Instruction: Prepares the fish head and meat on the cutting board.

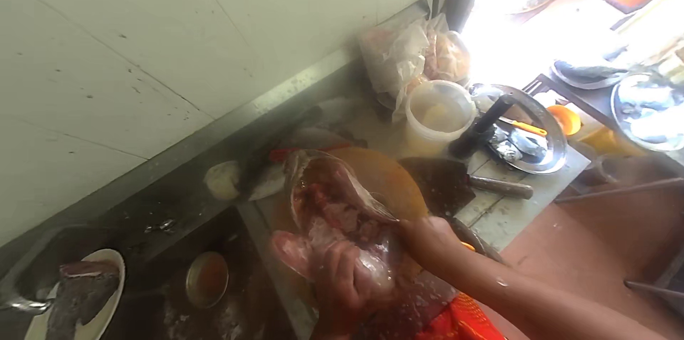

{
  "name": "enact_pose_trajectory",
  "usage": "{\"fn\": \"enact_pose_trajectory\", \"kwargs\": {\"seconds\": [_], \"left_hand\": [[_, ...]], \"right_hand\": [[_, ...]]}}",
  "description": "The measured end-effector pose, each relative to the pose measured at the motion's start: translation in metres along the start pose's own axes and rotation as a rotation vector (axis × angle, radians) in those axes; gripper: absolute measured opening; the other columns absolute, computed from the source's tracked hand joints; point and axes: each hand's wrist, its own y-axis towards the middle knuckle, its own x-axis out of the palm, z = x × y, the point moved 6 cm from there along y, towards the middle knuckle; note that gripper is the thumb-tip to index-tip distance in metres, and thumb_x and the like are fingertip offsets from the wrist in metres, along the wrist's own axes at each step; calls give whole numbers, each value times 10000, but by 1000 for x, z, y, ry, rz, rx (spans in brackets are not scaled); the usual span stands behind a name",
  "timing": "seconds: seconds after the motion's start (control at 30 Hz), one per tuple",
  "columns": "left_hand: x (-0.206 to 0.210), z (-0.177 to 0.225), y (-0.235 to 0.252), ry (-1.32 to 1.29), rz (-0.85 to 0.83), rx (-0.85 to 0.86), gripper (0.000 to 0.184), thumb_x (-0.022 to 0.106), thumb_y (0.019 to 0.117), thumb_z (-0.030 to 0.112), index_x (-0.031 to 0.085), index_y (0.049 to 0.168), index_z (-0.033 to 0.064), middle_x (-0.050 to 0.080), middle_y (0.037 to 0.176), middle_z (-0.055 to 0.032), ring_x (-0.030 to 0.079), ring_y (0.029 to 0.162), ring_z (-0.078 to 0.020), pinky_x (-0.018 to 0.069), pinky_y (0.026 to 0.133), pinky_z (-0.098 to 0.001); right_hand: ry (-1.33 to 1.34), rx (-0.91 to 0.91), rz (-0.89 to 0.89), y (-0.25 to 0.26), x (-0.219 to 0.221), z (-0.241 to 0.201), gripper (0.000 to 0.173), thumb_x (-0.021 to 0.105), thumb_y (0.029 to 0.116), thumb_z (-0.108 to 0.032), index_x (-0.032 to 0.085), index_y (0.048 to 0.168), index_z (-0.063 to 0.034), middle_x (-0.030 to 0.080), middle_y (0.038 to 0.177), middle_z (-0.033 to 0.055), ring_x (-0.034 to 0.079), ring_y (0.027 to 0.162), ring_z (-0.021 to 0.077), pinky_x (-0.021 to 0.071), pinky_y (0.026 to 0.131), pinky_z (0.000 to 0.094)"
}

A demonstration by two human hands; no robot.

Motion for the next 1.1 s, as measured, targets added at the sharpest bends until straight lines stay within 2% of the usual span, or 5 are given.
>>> {"fn": "enact_pose_trajectory", "kwargs": {"seconds": [0.33, 0.5, 0.67, 0.93, 1.1], "left_hand": [[-1, -3, 3, 10, 19, -5, 340, 433, 974, 336, 722, 965, 158, 695, 1052, -38, 619, 1115, -181, 458, 1043, -380], [0, 0, 2, 20, 15, 13, 349, 430, 969, 341, 724, 951, 153, 704, 1043, -48, 629, 1101, -199, 468, 1028, -395], [1, -1, 1, 2, 21, 12, 335, 442, 974, 332, 727, 959, 156, 697, 1050, -40, 618, 1113, -198, 451, 1044, -408], [6, 2, 0, 16, 16, 8, 330, 437, 974, 323, 722, 958, 158, 694, 1055, -41, 612, 1126, -205, 444, 1056, -418], [10, 6, 6, 28, 23, 14, 291, 469, 951, 286, 732, 936, 162, 696, 1046, -32, 608, 1117, -210, 447, 1042, -419]], "right_hand": [[3, -46, -48, -6, -7, -12, 297, 477, 1051, -236, 641, 1272, -124, 714, 960, 183, 708, 912, 423, 556, 748, 620], [15, 6, -14, 8, 1, -3, 212, 538, 1029, -227, 681, 1107, -92, 721, 969, 172, 713, 930, 403, 569, 765, 609], [2, -74, -107, 5, -1, -26, 274, 495, 1047, -192, 642, 1248, -79, 703, 1069, 214, 696, 967, 442, 556, 787, 641], [8, -164, -92, 4, -3, -34, 203, 549, 1020, -208, 656, 1067, -42, 695, 972, 220, 691, 920, 455, 549, 736, 658], [-14, -105, -60, 6, -13, -28, 248, 493, 1057, -241, 646, 1115, -55, 698, 987, 208, 699, 929, 434, 560, 756, 632]]}}
